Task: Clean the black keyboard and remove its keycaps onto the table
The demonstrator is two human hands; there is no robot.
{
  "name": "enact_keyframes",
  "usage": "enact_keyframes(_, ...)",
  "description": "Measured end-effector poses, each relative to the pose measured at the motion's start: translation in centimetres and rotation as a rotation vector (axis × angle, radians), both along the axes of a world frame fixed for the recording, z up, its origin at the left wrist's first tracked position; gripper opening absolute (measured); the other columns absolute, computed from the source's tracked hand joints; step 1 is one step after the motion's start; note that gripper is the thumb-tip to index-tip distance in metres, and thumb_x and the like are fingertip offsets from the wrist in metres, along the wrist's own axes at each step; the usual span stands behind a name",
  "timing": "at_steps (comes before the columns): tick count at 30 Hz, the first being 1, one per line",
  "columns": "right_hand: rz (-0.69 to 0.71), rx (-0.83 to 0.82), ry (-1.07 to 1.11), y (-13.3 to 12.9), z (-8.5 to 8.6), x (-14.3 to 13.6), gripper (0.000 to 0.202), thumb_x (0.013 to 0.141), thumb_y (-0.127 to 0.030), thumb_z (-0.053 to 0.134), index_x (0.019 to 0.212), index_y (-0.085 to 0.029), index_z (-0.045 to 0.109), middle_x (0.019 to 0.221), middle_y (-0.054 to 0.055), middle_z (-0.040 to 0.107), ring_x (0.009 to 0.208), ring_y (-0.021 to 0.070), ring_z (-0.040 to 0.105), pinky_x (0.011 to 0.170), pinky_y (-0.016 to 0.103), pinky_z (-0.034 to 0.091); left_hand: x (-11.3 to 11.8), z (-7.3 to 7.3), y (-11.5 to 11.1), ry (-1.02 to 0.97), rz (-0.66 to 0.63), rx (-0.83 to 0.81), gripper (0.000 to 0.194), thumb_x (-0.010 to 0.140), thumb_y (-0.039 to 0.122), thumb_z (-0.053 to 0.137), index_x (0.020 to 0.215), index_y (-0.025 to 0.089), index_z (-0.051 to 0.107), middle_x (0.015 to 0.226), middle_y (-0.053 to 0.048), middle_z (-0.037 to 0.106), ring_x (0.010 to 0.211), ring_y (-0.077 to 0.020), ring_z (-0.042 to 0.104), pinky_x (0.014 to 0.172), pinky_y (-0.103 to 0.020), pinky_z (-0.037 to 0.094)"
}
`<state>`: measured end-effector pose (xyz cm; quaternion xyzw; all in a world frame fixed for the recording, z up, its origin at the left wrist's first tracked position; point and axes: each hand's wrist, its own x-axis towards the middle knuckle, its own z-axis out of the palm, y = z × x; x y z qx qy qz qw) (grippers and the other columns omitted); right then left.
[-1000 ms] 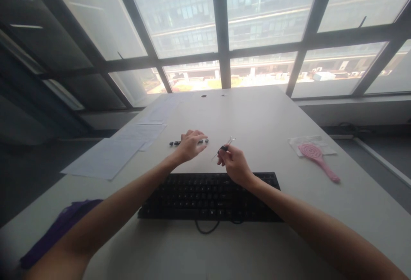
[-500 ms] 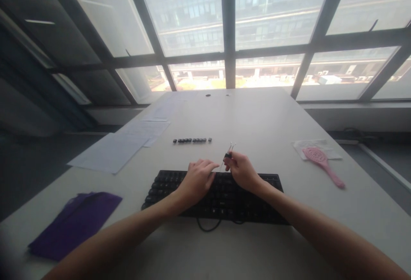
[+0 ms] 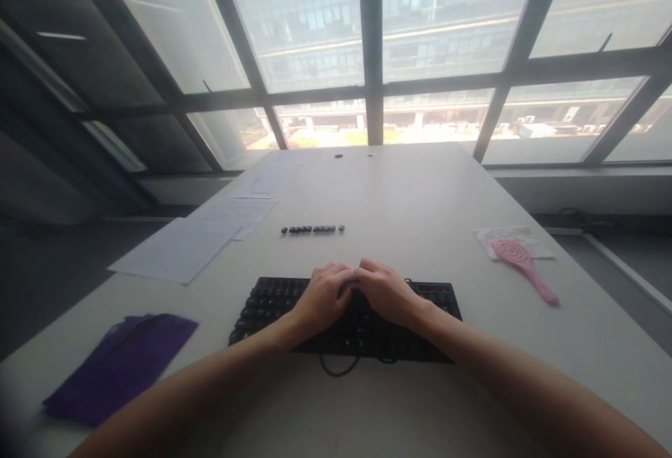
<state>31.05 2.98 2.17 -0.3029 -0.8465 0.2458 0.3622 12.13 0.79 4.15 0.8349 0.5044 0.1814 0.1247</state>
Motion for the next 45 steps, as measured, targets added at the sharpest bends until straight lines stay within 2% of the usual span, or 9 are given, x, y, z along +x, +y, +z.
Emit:
enact_keyframes(3, -0.005, 0.028, 0.003, -0.1, -0.2, 0.2, 0.022, 0.099, -0.020, 0.045, 0.086, -0.021, 0.063, 0.079, 0.001, 0.052, 0.067, 0.0145, 0.046, 0.066, 0.027, 0.040, 0.1, 0.6, 0.2, -0.003, -0.026, -0.003, 0.021, 0.085, 0.023, 0.057, 0.100, 0.030, 0.069, 0.099, -0.006, 0.071, 0.099, -0.0266, 0.060, 0.086, -0.044, 0.043)
enact_keyframes(6, -0.051, -0.061, 0.134, 0.2, -0.3, 0.3, 0.019, 0.097, -0.020, 0.050, 0.084, -0.020, 0.063, 0.082, 0.003, 0.059, 0.073, 0.0158, 0.054, 0.071, 0.028, 0.044, 0.1, 0.9, 0.5, -0.012, -0.066, 0.007, 0.014, 0.083, 0.025, 0.063, 0.096, 0.028, 0.069, 0.097, -0.006, 0.071, 0.097, -0.0261, 0.060, 0.086, -0.042, 0.045)
enact_keyframes(14, -0.163, -0.297, 0.327, 1.1, -0.2, 0.5, 0.021, 0.094, -0.025, 0.053, 0.077, -0.019, 0.063, 0.070, 0.002, 0.065, 0.066, 0.0168, 0.061, 0.066, 0.029, 0.048, 0.1, -0.5, 0.9, -0.241, -0.083, 0.035, 0.011, 0.089, 0.026, 0.069, 0.099, 0.024, 0.069, 0.100, -0.003, 0.071, 0.097, -0.0223, 0.062, 0.092, -0.038, 0.047)
enact_keyframes(17, -0.168, -0.286, 0.336, 1.1, -0.2, 0.5, 0.020, 0.093, -0.027, 0.054, 0.078, -0.019, 0.063, 0.071, 0.002, 0.066, 0.068, 0.0173, 0.061, 0.066, 0.030, 0.048, 0.2, -0.6, 0.8, -0.274, -0.084, 0.067, 0.010, 0.089, 0.023, 0.069, 0.099, 0.024, 0.069, 0.099, -0.002, 0.071, 0.098, -0.0222, 0.062, 0.092, -0.038, 0.048)
enact_keyframes(26, -0.243, -0.286, 0.345, 0.7, -0.1, 0.1, 0.026, 0.097, -0.035, 0.053, 0.080, -0.019, 0.063, 0.076, 0.004, 0.070, 0.066, 0.0167, 0.061, 0.064, 0.029, 0.048, 0.0, -0.6, 0.7, -0.384, -0.066, 0.163, 0.028, 0.085, 0.015, 0.072, 0.110, 0.024, 0.062, 0.099, -0.001, 0.070, 0.096, -0.0208, 0.060, 0.090, -0.036, 0.048)
enact_keyframes(33, -0.267, -0.336, 0.349, 1.0, -0.2, -0.1, 0.031, 0.099, -0.042, 0.049, 0.079, -0.020, 0.058, 0.068, 0.002, 0.067, 0.059, 0.0151, 0.059, 0.058, 0.027, 0.046, 0.2, -0.6, 0.4, -0.247, -0.138, 0.236, 0.018, 0.092, 0.019, 0.065, 0.109, 0.025, 0.063, 0.105, -0.003, 0.066, 0.099, -0.0217, 0.057, 0.092, -0.039, 0.047)
enact_keyframes(37, -0.252, -0.395, 0.383, 1.2, -0.3, -0.1, 0.034, 0.099, -0.047, 0.049, 0.079, -0.020, 0.058, 0.070, 0.004, 0.070, 0.059, 0.0157, 0.061, 0.058, 0.028, 0.047, 0.2, 0.0, 0.1, -0.273, -0.116, 0.281, 0.011, 0.092, 0.022, 0.065, 0.103, 0.023, 0.066, 0.111, -0.008, 0.061, 0.105, -0.0230, 0.055, 0.093, -0.039, 0.048)
enact_keyframes(41, -0.244, -0.426, 0.395, 1.3, -0.3, -0.1, 0.038, 0.099, -0.050, 0.047, 0.080, -0.019, 0.058, 0.070, 0.005, 0.071, 0.057, 0.0155, 0.061, 0.057, 0.028, 0.047, -0.7, 1.8, 2.2, -0.347, -0.113, 0.197, 0.008, 0.089, 0.021, 0.068, 0.096, 0.022, 0.065, 0.098, -0.004, 0.065, 0.087, -0.0185, 0.059, 0.082, -0.033, 0.051)
enact_keyframes(45, -0.246, -0.410, 0.388, 1.4, -0.5, -0.1, 0.039, 0.099, -0.051, 0.046, 0.078, -0.020, 0.058, 0.070, 0.005, 0.072, 0.058, 0.0153, 0.060, 0.059, 0.029, 0.047, -1.9, 2.8, 7.8, -0.229, -0.010, 0.208, 0.008, 0.085, 0.018, 0.070, 0.093, 0.021, 0.068, 0.094, -0.002, 0.070, 0.083, -0.0183, 0.061, 0.085, -0.035, 0.049)
